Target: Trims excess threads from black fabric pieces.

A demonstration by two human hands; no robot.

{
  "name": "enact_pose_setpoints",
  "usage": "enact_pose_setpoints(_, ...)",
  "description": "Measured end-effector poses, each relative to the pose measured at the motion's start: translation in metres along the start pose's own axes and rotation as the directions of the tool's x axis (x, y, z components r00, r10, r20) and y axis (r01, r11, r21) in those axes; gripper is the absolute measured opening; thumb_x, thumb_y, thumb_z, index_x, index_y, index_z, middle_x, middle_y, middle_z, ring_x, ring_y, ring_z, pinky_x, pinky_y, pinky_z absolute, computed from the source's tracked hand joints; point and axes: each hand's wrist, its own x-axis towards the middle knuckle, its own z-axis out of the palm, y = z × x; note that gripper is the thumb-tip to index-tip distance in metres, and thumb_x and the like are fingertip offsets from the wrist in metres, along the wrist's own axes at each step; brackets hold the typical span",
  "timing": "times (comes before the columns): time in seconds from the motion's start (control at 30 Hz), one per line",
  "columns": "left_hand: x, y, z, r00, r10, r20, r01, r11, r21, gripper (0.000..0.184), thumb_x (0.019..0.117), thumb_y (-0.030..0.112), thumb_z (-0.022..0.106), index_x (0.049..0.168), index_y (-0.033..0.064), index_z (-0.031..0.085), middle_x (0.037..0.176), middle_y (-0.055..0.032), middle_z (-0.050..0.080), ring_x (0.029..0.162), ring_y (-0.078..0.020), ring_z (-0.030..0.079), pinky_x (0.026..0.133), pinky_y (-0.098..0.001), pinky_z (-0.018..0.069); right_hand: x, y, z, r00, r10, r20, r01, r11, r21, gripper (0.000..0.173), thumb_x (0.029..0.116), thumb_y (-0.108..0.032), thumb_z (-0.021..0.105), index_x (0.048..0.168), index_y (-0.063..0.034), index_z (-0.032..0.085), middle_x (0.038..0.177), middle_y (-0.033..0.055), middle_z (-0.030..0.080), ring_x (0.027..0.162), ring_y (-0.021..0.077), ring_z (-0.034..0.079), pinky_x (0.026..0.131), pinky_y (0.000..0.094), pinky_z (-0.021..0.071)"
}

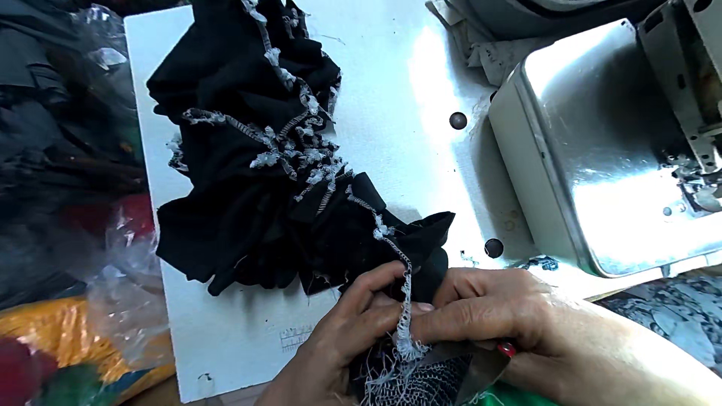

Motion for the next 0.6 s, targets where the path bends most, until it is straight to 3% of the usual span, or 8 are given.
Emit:
enact_pose_setpoints(0.1,0.001,0.002,-0.001,0.999,0.035,0.010,-0.035,0.999,-0.006,0.038,0.0983,0.043,0.064,0.125,0.0160,0.062,0.139,0.0101,0.057,0.127,0.0061,0.051,0.107,-0.0145,0.0437,0.001,0.001,-0.001,1.000,0.016,-0.002,-0.016,1.000,0.012,0.043,0.0863,0.005,0.059,0.125,-0.0087,0.073,0.094,0.0062,0.067,0.089,0.0075,0.061,0.078,0.0165,0.0493)
enact_pose_setpoints(0.17,0.000,0.007,-0.001,1.000,0.029,-0.004,-0.029,0.999,0.041,0.039,0.0994,0.044,0.061,0.127,0.0163,0.060,0.129,0.0126,0.063,0.123,0.0102,0.052,0.105,-0.0120,0.0421,0.000,0.004,-0.001,0.999,0.038,-0.030,-0.038,0.999,-0.005,0.037,0.0882,0.002,0.061,0.122,-0.0077,0.072,0.095,0.0043,0.069,0.088,0.0045,0.062,0.077,0.0150,0.0495)
enact_pose_setpoints(0.23,-0.001,0.007,0.000,0.999,0.024,-0.041,-0.022,0.998,0.061,0.040,0.0992,0.045,0.061,0.126,0.0161,0.060,0.125,0.0124,0.064,0.121,0.0109,0.053,0.103,-0.0110,0.0427,-0.002,0.006,-0.002,0.995,0.066,-0.081,-0.068,0.997,-0.023,0.029,0.0899,-0.002,0.062,0.116,-0.0060,0.073,0.090,0.0014,0.068,0.081,-0.0013,0.060,0.071,0.0108,0.0469)
enact_pose_setpoints(0.37,-0.002,0.008,-0.001,0.995,-0.016,-0.099,0.015,1.000,-0.006,0.038,0.0977,0.046,0.063,0.129,0.0253,0.061,0.128,0.0201,0.062,0.121,0.0110,0.053,0.102,-0.0110,0.0441,-0.014,0.011,-0.013,0.968,0.144,-0.204,-0.154,0.987,-0.036,0.014,0.0936,-0.012,0.063,0.102,-0.0079,0.073,0.079,-0.0075,0.065,0.068,-0.0105,0.054,0.061,0.0041,0.0435)
enact_pose_setpoints(0.5,-0.005,0.010,-0.006,0.993,-0.033,-0.111,0.032,0.999,-0.014,0.040,0.0975,0.047,0.063,0.134,0.0308,0.060,0.132,0.0247,0.060,0.123,0.0122,0.052,0.103,-0.0105,0.0430,-0.023,0.011,-0.019,0.841,0.266,-0.471,-0.350,0.931,-0.099,0.018,0.0912,-0.017,0.065,0.107,-0.0188,0.073,0.085,-0.0141,0.067,0.070,-0.0082,0.059,0.058,0.0084,0.0485)
enact_pose_setpoints(0.6,-0.006,0.012,-0.006,0.990,-0.046,-0.134,0.043,0.999,-0.032,0.040,0.0972,0.046,0.063,0.135,0.0337,0.060,0.133,0.0270,0.060,0.123,0.0126,0.052,0.103,-0.0103,0.0434,-0.027,0.008,-0.020,0.745,0.251,-0.618,-0.394,0.913,-0.105,0.023,0.0946,-0.023,0.062,0.115,-0.0165,0.071,0.094,-0.0116,0.065,0.076,-0.0050,0.062,0.063,0.0110,0.0527)
